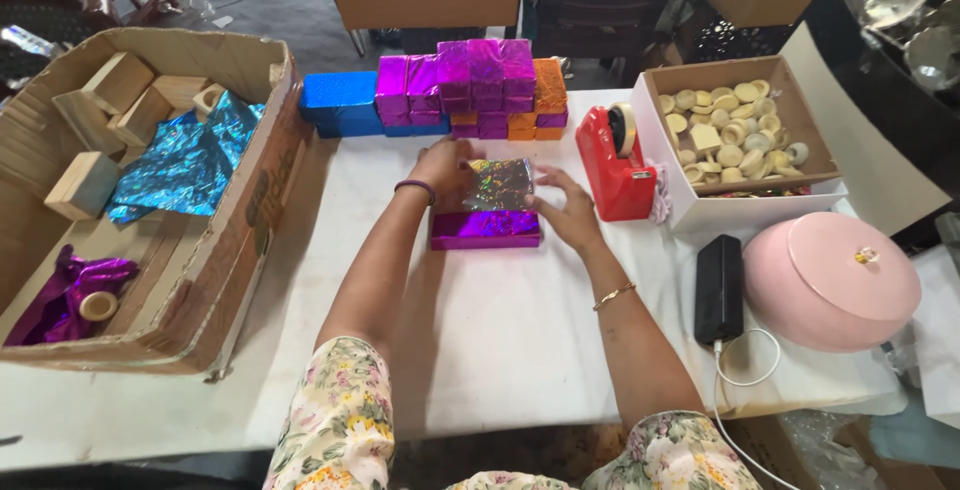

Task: The person wipes a small wooden block with a cloth, then wraps it in shiny purple foil paper. They fold the paper around the block and secure it with clear tape from a red dispenser. The wrapped gift is placed on a stack of similar items, and the person proceeds to wipe another wooden block.

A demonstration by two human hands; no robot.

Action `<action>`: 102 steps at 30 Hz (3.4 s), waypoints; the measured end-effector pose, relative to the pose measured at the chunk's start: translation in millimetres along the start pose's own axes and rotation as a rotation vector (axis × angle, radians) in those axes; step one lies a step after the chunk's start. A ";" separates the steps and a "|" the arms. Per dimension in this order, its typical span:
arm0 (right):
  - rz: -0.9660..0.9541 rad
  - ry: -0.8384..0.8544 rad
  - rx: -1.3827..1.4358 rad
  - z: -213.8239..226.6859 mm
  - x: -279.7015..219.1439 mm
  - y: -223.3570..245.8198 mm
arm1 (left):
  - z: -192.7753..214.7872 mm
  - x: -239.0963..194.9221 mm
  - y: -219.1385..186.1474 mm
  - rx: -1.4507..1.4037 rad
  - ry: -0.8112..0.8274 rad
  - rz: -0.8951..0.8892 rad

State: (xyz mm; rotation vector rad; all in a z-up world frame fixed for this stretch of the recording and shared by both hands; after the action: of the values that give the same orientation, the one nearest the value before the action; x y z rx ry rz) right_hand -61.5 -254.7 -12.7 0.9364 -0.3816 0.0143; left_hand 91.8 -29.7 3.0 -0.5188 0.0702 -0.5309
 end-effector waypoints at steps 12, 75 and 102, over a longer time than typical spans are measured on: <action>0.008 0.210 -0.040 6.5 -8.5 28.7 | 33.0 -59.7 -34.0 -0.273 -0.163 -0.335; 0.415 0.076 -0.541 -16.6 -16.6 43.0 | 13.2 -146.2 -39.4 0.047 -0.383 -0.540; 0.297 0.263 -0.321 -8.8 -24.6 65.4 | 31.9 -149.4 -25.6 -0.133 -0.408 -0.428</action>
State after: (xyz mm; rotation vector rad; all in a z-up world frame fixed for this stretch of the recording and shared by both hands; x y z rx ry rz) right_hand -93.2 -204.9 25.7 0.5452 -0.2651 0.3357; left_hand -42.8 40.6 33.2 -0.7699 -0.4052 -0.8302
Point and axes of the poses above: each hand's wrist, its own x-axis towards the middle knuckle, its own z-axis out of the back of the hand, y = z × x, the point moved 2 cm from there along x, towards the middle knuckle, and after that the axes turned 5 degrees about -x, right-handed, at the moved point
